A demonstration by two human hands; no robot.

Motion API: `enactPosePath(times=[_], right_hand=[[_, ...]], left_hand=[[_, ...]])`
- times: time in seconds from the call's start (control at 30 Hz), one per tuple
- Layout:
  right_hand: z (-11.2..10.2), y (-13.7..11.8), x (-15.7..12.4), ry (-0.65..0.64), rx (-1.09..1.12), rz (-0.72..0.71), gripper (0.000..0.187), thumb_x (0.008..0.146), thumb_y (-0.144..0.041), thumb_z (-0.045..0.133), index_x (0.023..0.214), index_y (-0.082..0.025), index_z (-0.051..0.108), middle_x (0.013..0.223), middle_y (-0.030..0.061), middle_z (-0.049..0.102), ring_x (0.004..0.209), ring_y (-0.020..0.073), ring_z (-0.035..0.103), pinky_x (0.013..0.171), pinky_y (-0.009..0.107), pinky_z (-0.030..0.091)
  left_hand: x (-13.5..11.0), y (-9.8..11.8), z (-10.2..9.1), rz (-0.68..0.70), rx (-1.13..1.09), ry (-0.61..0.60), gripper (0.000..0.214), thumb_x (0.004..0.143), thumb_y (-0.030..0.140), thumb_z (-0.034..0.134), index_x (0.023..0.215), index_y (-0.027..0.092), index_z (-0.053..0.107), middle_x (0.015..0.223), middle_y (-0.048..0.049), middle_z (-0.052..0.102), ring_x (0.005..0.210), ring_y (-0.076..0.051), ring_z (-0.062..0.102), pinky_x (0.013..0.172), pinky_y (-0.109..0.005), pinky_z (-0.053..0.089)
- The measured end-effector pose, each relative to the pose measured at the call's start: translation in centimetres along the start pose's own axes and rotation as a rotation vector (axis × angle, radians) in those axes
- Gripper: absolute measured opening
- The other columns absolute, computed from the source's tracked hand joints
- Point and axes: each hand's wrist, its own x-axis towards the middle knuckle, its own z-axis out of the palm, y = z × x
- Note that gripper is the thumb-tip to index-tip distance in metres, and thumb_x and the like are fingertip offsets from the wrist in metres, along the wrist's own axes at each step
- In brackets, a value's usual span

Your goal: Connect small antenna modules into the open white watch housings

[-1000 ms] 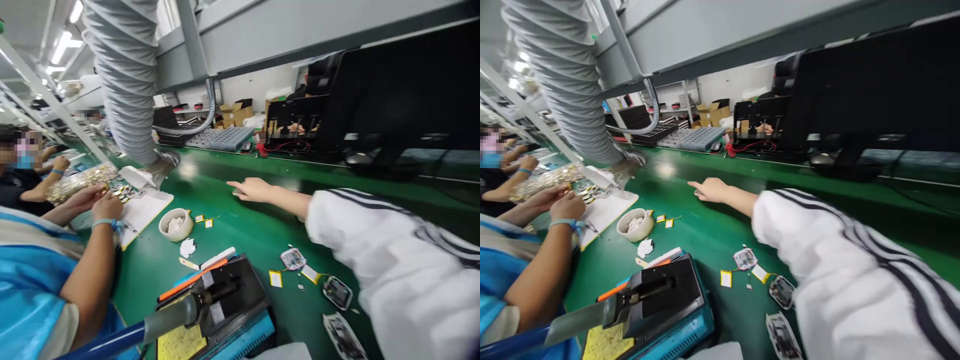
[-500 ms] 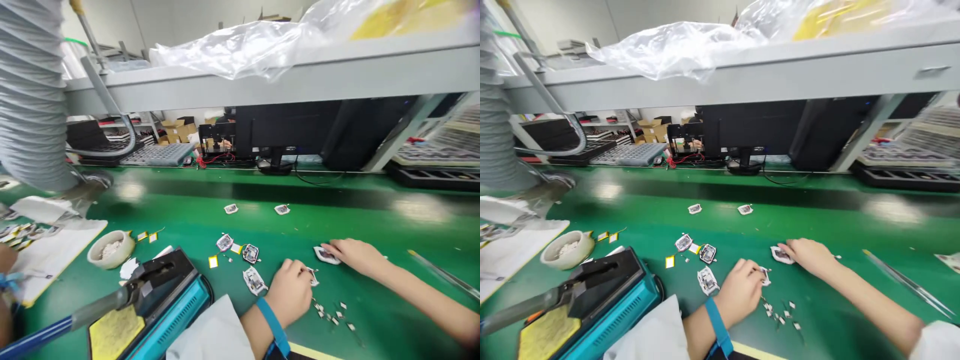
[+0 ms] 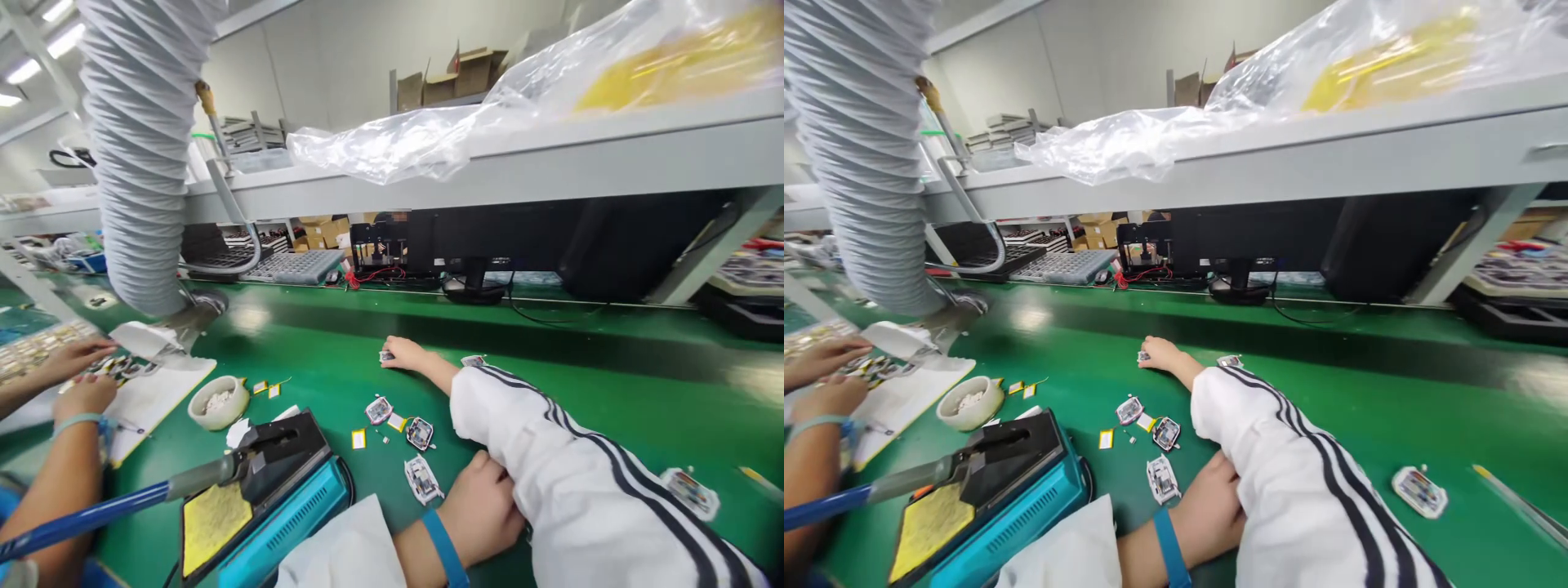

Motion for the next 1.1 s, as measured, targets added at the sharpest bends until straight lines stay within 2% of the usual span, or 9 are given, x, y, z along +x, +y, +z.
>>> enactPosePath(times=[0.1,0.2,0.3,0.4,0.53,0.67,0.73,0.87,1.1], right_hand=[[0.4,1.1,-3.5,-0.009,0.024,0.031,0.028,0.083,-0.035,0.046,0.098,-0.012,0.052,0.099,0.0062,0.053,0.088,0.0137,0.052,0.078,0.034,0.044],[0.9,2.5,-10.3,-0.024,0.069,0.042,0.031,0.074,-0.041,0.056,0.084,-0.012,0.055,0.085,0.004,0.055,0.078,0.0139,0.053,0.071,0.029,0.044],[1.7,3.5,-17.4,-0.053,0.103,0.071,0.025,0.068,-0.037,0.061,0.077,-0.014,0.055,0.076,0.0038,0.055,0.069,0.0149,0.054,0.06,0.025,0.044],[1.8,4.1,-21.4,-0.053,0.122,0.083,0.026,0.067,-0.036,0.062,0.078,-0.014,0.056,0.078,0.0057,0.055,0.063,0.0162,0.055,0.054,0.026,0.043],[0.4,2.8,-19.8,0.015,0.201,-0.031,0.017,0.081,-0.027,0.046,0.089,-0.016,0.056,0.09,0.006,0.055,0.08,0.0156,0.055,0.07,0.027,0.044],[0.8,-0.7,-14.8,0.027,0.292,-0.264,0.028,0.084,-0.016,0.04,0.107,-0.024,0.053,0.101,0.0013,0.053,0.096,0.0106,0.05,0.085,0.02,0.038],[1.9,-2.0,-13.1,0.017,0.314,-0.319,0.029,0.083,-0.016,0.042,0.109,-0.024,0.053,0.099,0.0015,0.054,0.094,0.0119,0.05,0.084,0.022,0.038],[4.2,-2.4,-12.5,0.039,0.364,-0.262,0.034,0.079,-0.029,0.051,0.112,-0.018,0.051,0.102,0.0072,0.051,0.093,0.0191,0.05,0.082,0.031,0.04],[4.8,-1.0,-13.6,-0.018,0.512,-0.222,0.029,0.074,-0.033,0.057,0.099,-0.018,0.055,0.101,0.0043,0.049,0.089,0.0151,0.052,0.079,0.026,0.042]], left_hand=[[-0.1,0.2,0.0,-0.025,-0.026,0.033,0.015,0.075,0.019,0.046,0.086,0.015,0.056,0.089,-0.006,0.055,0.085,-0.017,0.049,0.079,-0.027,0.044],[-0.2,0.7,-0.6,-0.049,-0.066,0.088,0.017,0.074,0.013,0.044,0.084,0.017,0.057,0.084,-0.0025,0.057,0.082,-0.013,0.051,0.079,-0.023,0.044],[-0.4,0.8,-2.7,-0.132,-0.085,0.199,0.023,0.07,0.005,0.04,0.079,0.019,0.056,0.082,0.0001,0.059,0.08,-0.011,0.052,0.078,-0.021,0.044],[-1.6,-0.4,-5.9,-0.355,-0.062,0.373,0.03,0.069,0.001,0.032,0.081,0.019,0.052,0.087,-0.001,0.058,0.086,-0.013,0.052,0.081,-0.026,0.044],[-4.2,-2.6,-8.3,-0.662,-0.011,0.493,0.032,0.07,0.003,0.035,0.096,0.017,0.046,0.093,-0.0058,0.056,0.089,-0.017,0.053,0.082,-0.035,0.045],[-5.3,-2.9,-7.5,-0.764,0.033,0.461,0.039,0.065,0.013,0.056,0.103,0.015,0.045,0.094,-0.0067,0.057,0.091,-0.023,0.053,0.084,-0.042,0.044],[-5.3,-2.8,-7.2,-0.796,0.064,0.478,0.037,0.069,0.015,0.054,0.104,0.014,0.045,0.098,-0.008,0.056,0.094,-0.023,0.052,0.086,-0.043,0.042],[-4.7,-4.2,-7.1,-0.892,0.124,0.547,0.043,0.07,-0.001,0.038,0.111,0.008,0.041,0.112,-0.014,0.05,0.109,-0.023,0.044,0.096,-0.042,0.035],[-4.6,-7.9,-7.0,-0.978,0.117,0.624,0.044,0.065,0.002,0.051,0.109,0.005,0.046,0.101,-0.0176,0.056,0.102,-0.03,0.05,0.09,-0.049,0.038]])
